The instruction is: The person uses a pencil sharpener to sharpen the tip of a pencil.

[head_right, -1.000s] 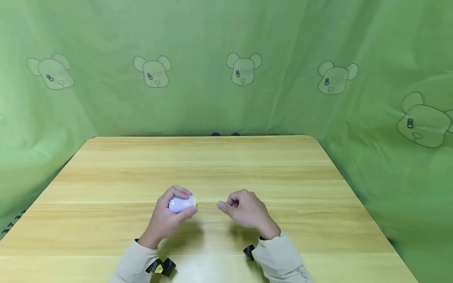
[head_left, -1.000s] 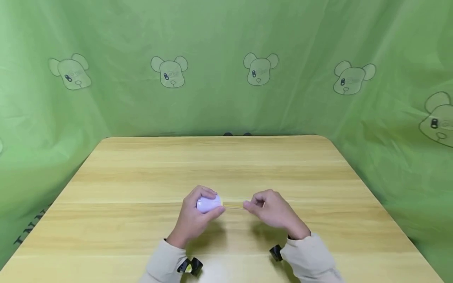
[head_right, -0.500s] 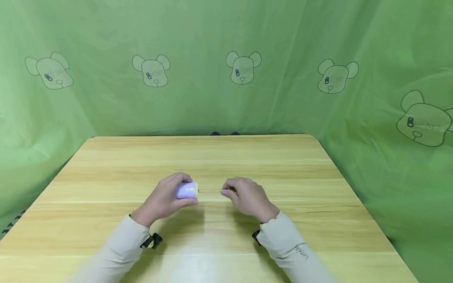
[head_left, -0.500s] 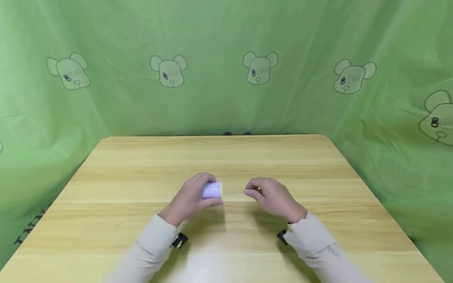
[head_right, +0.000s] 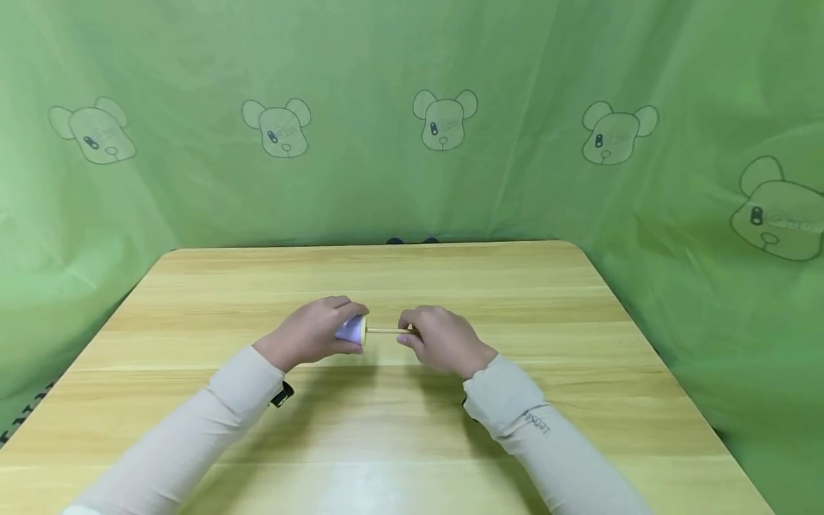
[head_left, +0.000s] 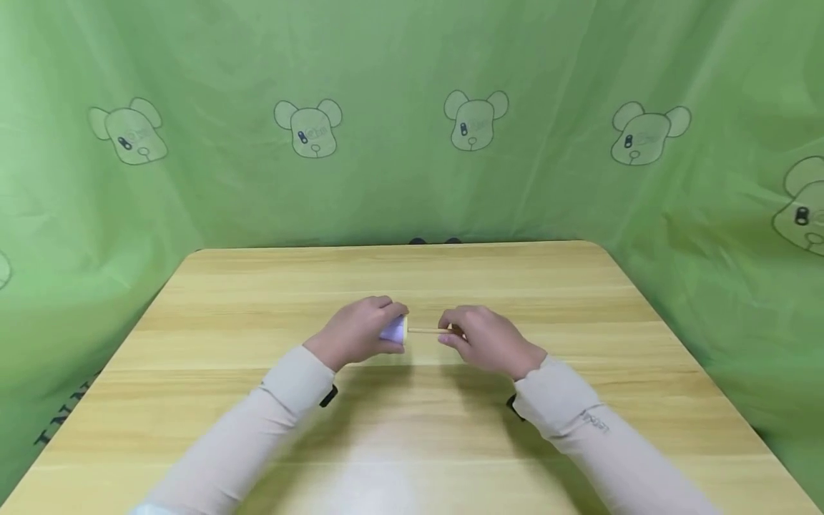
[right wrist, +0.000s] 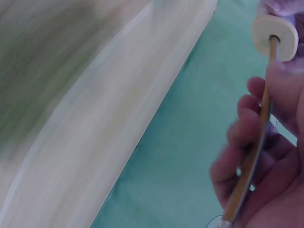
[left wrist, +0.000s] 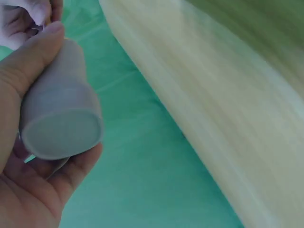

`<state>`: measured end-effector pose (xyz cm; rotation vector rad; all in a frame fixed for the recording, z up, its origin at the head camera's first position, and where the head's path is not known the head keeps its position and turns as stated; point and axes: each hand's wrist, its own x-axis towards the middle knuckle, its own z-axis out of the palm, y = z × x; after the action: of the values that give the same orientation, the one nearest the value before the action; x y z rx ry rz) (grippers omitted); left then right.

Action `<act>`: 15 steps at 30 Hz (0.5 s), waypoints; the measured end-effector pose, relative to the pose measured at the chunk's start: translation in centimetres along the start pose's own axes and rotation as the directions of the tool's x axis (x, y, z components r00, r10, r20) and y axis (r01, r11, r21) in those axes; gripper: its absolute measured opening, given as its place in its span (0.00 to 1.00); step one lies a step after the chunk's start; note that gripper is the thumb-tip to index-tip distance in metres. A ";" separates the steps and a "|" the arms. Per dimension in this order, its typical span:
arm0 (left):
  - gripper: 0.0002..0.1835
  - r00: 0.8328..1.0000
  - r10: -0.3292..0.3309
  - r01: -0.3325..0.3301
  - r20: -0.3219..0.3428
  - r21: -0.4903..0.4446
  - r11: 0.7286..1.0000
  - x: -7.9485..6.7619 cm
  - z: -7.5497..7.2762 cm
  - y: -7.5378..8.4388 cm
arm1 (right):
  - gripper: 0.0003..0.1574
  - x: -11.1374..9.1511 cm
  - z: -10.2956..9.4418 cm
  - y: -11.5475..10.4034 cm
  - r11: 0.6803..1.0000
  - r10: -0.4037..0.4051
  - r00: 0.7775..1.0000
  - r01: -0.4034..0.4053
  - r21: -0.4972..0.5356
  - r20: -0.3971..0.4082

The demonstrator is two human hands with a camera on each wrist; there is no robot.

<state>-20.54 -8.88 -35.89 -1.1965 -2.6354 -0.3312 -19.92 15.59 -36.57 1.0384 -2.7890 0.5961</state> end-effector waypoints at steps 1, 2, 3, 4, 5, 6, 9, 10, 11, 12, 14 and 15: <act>0.30 1.000 0.010 -0.010 0.003 0.002 1.000 0.1 -0.1 -0.1 | 0.03 0.1 0.0 0.0 1.000 -0.010 1.000 0.009 -0.003 -0.008; 0.30 1.000 0.021 -0.021 0.007 0.002 1.000 0.1 -0.1 -0.2 | 0.02 0.2 0.1 0.0 1.000 -0.016 1.000 0.016 0.002 -0.016; 0.29 0.999 0.034 -0.034 0.010 0.005 0.999 0.1 -0.2 -0.3 | 0.02 0.2 0.2 0.1 1.000 -0.024 0.999 0.024 0.001 -0.025; 0.28 0.999 0.050 -0.050 0.011 0.005 0.999 0.2 -0.2 -0.4 | 0.02 0.3 0.2 0.1 1.000 -0.030 0.999 0.030 0.004 -0.035; 0.28 0.998 0.064 -0.065 0.012 0.002 0.998 0.2 -0.2 -0.5 | 0.02 0.3 0.3 0.2 0.999 -0.034 0.998 0.035 0.007 -0.043; 0.27 0.997 0.076 -0.076 0.011 0.003 0.997 0.2 -0.2 -0.5 | 0.02 0.2 0.3 0.2 0.999 -0.038 0.998 0.039 0.008 -0.050; 0.25 0.996 0.092 -0.092 0.015 -0.004 0.996 0.1 -0.3 -0.7 | 0.03 0.1 0.4 0.1 0.999 -0.044 0.996 0.044 -0.001 -0.079; 0.25 0.996 0.092 -0.091 0.019 -0.011 0.996 0.1 -0.4 -0.7 | 0.03 0.1 0.4 0.1 0.999 -0.046 0.995 0.045 -0.007 -0.091; 0.24 0.996 0.091 -0.090 0.025 -0.014 0.996 0.1 -0.4 -0.8 | 0.03 0.0 0.4 0.1 0.999 -0.049 0.993 0.048 -0.015 -0.104; 0.24 0.996 0.088 -0.088 0.033 -0.018 0.996 0.0 -0.5 -0.8 | 0.03 0.0 0.4 0.1 0.998 -0.054 0.991 0.052 -0.024 -0.118; 0.24 0.995 0.086 -0.085 0.046 -0.031 0.996 0.0 -0.6 -0.8 | 0.04 -0.1 0.4 0.0 0.997 -0.067 0.987 0.061 -0.045 -0.149; 0.24 0.995 0.087 -0.085 0.050 -0.038 0.996 -0.1 -0.6 -0.8 | 0.05 -0.1 0.4 -0.1 0.996 -0.076 0.984 0.068 -0.055 -0.162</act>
<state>-21.02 -9.59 -35.40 -1.3427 -2.6223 -0.3375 -19.77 15.47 -36.94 1.0255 -2.5996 0.5730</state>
